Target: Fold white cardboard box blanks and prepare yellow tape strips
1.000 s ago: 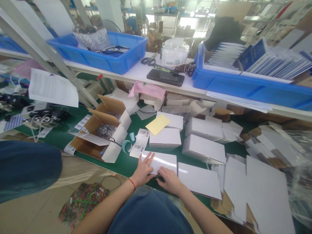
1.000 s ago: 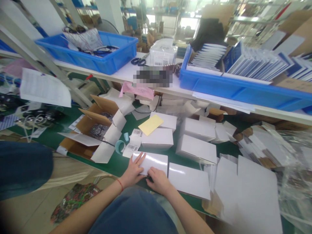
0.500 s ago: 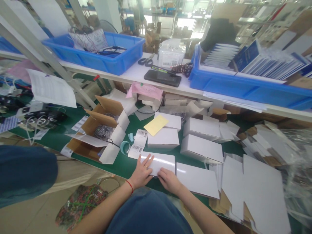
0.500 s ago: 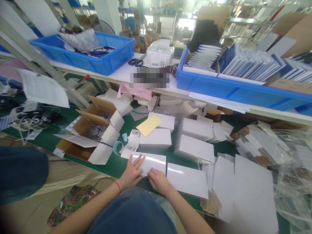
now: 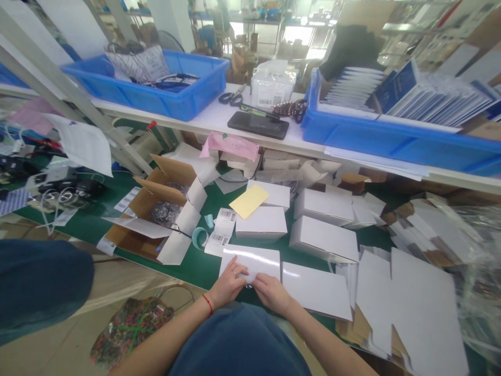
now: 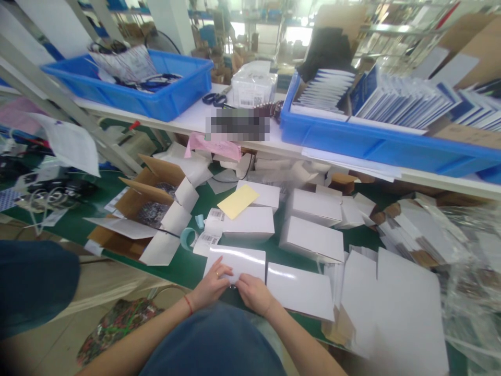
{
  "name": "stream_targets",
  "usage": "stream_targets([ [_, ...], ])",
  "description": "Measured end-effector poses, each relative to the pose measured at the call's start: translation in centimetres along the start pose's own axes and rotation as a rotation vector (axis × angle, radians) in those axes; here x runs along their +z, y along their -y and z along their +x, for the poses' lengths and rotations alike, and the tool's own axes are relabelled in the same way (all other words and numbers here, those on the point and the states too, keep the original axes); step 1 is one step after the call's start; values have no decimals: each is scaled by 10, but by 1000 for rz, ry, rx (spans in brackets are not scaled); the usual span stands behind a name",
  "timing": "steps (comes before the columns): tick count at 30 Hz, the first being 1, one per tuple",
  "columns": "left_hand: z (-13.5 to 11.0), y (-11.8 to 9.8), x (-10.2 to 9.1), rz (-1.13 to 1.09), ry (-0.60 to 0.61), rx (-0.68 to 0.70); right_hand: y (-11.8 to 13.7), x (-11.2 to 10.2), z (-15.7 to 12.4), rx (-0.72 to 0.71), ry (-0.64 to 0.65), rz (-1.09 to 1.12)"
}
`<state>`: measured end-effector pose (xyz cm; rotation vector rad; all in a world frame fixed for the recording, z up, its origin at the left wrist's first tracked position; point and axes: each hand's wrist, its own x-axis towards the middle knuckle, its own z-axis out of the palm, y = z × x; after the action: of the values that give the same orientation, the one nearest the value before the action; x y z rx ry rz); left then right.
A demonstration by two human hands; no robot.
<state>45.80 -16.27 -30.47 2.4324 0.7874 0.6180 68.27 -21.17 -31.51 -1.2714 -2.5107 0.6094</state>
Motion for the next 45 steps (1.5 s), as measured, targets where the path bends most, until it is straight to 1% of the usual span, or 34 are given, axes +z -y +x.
stream_targets([
  [9, 0, 3, 1, -25, -24, -9, 1, -1, -3, -54, -4, -129],
  [14, 1, 3, 2, -19, -48, 22, 2, -2, -3, -66, 14, -169],
  [20, 0, 2, 0, 54, -2, 44, 3, 4, -3, -35, 20, -202],
  [25, -1, 1, -4, 21, 0, 61, 4, 6, -3, -27, 21, -193],
  [28, 1, 0, -9, -40, -12, 26, 4, 3, -3, -26, 17, -174],
  [31, 4, -1, -11, -101, -78, -49, 6, 0, -3, -26, 5, -163],
  [33, 6, -1, -11, -116, -99, -69, 6, -1, -2, -27, -7, -160],
  [37, 8, 0, -9, -105, -21, -55, 8, -3, -2, -22, -29, -144],
  [41, 7, 4, -11, -123, 64, -83, 10, -6, 0, 24, -69, -115],
  [43, 7, 5, -12, -129, 91, -86, 11, -5, 1, 6, -79, -116],
  [45, 7, 6, -13, -141, 89, -91, 11, -1, 3, -23, -93, -134],
])
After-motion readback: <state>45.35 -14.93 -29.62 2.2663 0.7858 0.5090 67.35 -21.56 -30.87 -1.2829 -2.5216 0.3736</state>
